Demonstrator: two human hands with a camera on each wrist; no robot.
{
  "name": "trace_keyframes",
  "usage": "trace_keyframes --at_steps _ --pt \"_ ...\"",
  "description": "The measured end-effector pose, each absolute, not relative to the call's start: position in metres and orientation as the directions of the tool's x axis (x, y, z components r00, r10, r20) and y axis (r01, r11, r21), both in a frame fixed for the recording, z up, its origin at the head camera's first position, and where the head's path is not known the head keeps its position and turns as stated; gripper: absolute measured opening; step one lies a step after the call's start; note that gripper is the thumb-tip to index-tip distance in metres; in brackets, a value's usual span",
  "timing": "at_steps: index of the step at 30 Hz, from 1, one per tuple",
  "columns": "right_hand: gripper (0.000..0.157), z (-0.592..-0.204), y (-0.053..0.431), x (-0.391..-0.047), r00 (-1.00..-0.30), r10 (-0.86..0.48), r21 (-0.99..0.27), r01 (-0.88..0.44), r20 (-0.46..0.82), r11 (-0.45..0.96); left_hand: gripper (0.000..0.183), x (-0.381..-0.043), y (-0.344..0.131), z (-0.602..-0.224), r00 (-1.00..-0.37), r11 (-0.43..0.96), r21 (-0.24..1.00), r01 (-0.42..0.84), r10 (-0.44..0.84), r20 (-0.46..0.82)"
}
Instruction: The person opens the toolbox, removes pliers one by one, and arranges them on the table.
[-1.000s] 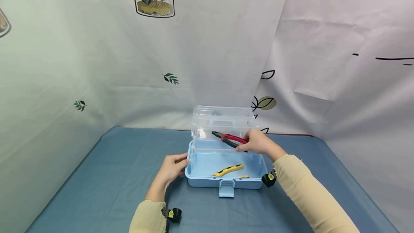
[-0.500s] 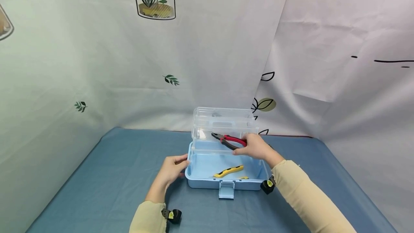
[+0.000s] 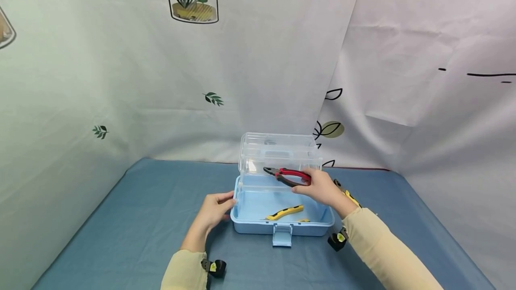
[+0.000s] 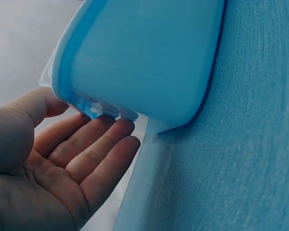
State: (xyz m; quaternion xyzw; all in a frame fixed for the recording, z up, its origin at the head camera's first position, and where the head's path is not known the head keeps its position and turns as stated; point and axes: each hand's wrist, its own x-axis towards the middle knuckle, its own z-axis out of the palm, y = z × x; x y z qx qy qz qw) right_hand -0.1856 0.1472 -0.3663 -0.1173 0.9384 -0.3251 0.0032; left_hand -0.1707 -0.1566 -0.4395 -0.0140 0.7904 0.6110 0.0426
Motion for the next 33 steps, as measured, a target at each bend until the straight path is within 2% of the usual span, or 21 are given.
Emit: trace_keyframes --at_steps 13,23,33 --pt "0.061 -0.368 0.153 -0.179 -0.979 -0.165 -0.64 -0.202 0.119 0.742 0.036 -0.172 -0.157 -0.439 -0.996 0.264 0.961 -0.08 0.023 -0.09" --pt "0.053 -0.37 0.158 -0.172 -0.97 -0.162 -0.637 -0.241 0.18 0.733 0.036 -0.171 -0.156 -0.439 -0.996 0.263 0.961 -0.081 0.024 -0.09" --pt "0.062 -0.369 0.165 -0.165 -0.975 -0.12 -0.655 -0.216 0.189 0.724 0.037 -0.171 -0.157 -0.438 -0.996 0.254 0.965 -0.071 0.038 -0.084"
